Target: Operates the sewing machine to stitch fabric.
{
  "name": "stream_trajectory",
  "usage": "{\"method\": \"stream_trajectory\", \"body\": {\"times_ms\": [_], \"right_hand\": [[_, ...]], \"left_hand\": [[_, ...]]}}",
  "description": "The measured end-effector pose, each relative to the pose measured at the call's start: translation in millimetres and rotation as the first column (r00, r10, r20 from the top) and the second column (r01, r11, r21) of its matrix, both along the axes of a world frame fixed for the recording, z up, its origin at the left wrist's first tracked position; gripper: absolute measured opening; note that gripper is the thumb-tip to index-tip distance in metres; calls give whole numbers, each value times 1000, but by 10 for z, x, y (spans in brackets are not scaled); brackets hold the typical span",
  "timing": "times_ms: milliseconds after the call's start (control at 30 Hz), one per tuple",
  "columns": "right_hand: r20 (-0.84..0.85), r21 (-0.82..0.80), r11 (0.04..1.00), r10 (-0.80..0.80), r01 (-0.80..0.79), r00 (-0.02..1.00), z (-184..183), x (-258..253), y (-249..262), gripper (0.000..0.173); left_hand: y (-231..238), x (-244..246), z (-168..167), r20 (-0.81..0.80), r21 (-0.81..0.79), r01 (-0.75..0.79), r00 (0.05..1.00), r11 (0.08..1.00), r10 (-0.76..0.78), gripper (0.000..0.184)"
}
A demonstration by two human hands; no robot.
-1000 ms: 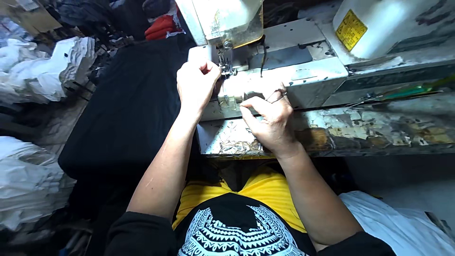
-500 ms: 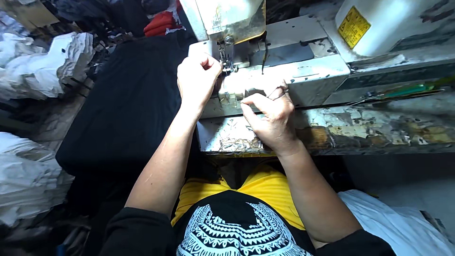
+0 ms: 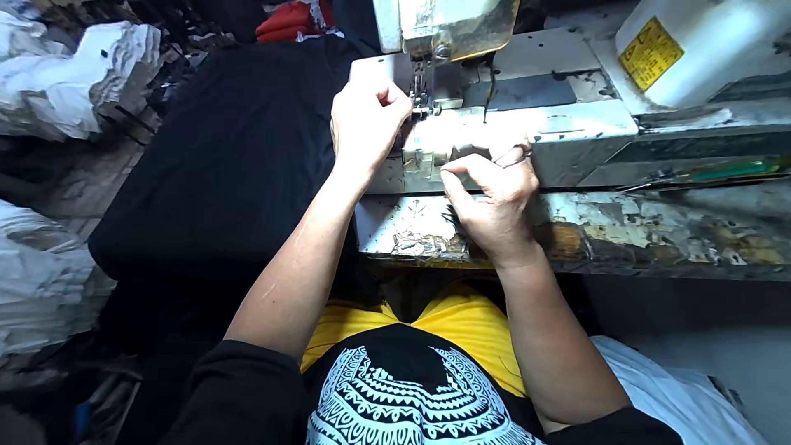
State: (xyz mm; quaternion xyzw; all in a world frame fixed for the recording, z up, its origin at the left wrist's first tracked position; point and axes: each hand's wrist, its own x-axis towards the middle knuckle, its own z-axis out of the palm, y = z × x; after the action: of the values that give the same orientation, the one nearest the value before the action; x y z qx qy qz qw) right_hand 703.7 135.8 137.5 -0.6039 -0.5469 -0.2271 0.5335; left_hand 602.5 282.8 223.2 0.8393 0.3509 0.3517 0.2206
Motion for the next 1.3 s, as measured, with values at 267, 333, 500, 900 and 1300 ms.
{"method": "stream_trajectory", "body": {"times_ms": [267,333,500,900,1300], "right_hand": [[-4,-4,1000,-14,14,1000,-6,-7,6,9],[-6,-15,1000,-10,9,1000,-6,-8,-6,9],[-6,-5,1000,-9,9,1000,-5,-7,6,10],[-21,-15,1000,1,-1,1000,-23,-15,-10,9],[-34,-30,999,17,-18,999,-8,-31,-27,8]], "left_hand": [[-34,30,30,-39,8,-31,999,999,31,18],[-38,34,26,-41,24,-34,999,999,35,19],[-37,32,23,-44,28,-31,999,999,32,20],[-47,0,-17,21,33,-8,1000,999,7,17],[-79,39,-11,2,51,-52,999,997,51,20]]}}
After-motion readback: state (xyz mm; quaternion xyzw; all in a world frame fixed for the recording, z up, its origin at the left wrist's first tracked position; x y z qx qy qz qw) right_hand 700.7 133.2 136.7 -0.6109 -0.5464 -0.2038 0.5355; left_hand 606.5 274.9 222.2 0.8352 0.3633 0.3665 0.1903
